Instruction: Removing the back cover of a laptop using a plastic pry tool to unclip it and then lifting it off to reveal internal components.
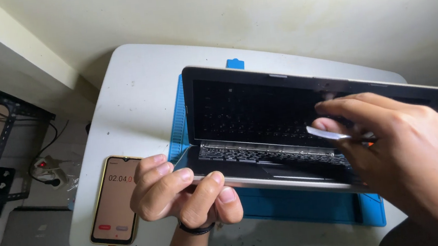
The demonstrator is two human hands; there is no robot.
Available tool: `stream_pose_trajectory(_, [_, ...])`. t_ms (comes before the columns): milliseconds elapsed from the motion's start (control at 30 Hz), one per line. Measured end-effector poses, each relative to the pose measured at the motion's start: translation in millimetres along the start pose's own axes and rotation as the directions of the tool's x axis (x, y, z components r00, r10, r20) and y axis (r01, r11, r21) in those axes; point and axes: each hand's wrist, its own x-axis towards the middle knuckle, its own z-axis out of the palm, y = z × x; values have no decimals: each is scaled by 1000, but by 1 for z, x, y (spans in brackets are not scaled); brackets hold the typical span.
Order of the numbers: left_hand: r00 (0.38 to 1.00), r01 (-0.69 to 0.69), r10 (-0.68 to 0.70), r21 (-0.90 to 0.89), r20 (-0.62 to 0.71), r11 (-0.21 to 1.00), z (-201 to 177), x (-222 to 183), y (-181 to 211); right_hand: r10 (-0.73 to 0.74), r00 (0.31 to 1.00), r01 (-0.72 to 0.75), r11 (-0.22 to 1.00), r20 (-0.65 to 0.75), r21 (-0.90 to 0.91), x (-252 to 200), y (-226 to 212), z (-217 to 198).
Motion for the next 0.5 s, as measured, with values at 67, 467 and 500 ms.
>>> stream_pose_trajectory(67, [1000, -11, 11, 15, 9, 1000, -3, 1, -1, 59, 989, -58, 998, 135, -9, 3, -10, -11])
stream_pose_trajectory(467, [987, 52, -58, -48, -149, 998, 15, 1, -1, -627, 727, 687, 650, -280, 325, 0, -18, 4])
stream_pose_trajectory(500, [983, 66, -76, -69, -166, 995, 15, 0, -1, -616, 727, 687, 642, -303, 340, -1, -21, 5])
